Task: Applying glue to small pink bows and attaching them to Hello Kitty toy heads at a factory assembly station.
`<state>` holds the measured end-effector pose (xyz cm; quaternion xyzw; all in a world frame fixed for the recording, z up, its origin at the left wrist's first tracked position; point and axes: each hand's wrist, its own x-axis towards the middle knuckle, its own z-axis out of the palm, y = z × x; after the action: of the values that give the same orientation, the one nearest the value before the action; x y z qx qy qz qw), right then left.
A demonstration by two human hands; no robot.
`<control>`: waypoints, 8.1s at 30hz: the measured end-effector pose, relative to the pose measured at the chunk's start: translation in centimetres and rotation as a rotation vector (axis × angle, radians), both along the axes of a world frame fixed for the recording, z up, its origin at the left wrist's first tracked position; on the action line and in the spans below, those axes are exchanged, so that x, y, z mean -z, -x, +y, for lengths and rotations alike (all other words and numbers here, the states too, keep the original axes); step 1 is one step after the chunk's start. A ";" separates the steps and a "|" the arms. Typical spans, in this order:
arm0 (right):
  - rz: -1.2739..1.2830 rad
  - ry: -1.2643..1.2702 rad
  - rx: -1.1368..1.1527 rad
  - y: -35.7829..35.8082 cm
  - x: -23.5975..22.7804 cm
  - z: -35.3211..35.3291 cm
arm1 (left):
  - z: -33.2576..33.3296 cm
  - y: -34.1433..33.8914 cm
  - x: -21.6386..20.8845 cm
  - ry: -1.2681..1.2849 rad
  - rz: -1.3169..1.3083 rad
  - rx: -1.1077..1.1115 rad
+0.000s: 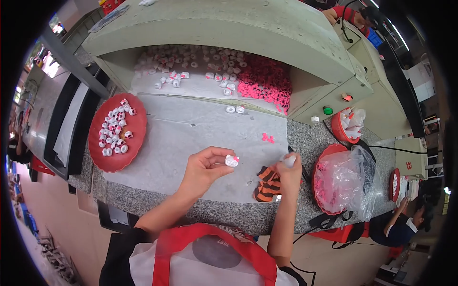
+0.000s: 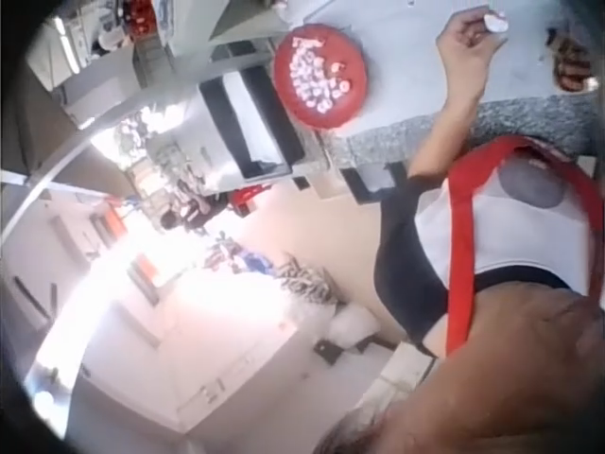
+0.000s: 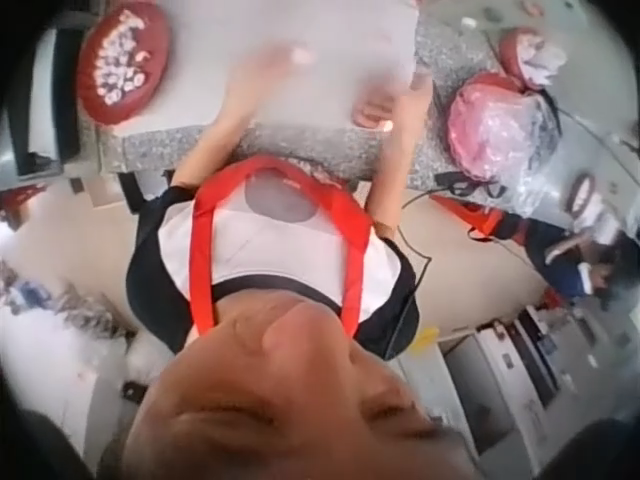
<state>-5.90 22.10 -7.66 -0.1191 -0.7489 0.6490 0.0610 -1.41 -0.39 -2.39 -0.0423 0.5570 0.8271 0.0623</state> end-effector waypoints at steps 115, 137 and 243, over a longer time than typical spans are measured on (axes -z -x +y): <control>0.002 -0.538 -0.167 -2.6 2.1 1.1 | -0.5 13.3 7.1 1.290 0.392 -0.366; 0.032 -0.615 -0.051 0.0 -0.8 0.0 | 6.6 37.2 7.8 1.282 1.059 -0.472; 0.253 0.158 -0.057 -7.2 -9.7 -6.3 | -0.5 -0.4 -2.8 -0.051 0.127 0.003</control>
<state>1.35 15.76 2.08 -0.0194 -0.6851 0.7171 0.1266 -0.99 -0.86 0.43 0.0126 0.5386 0.8419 0.0294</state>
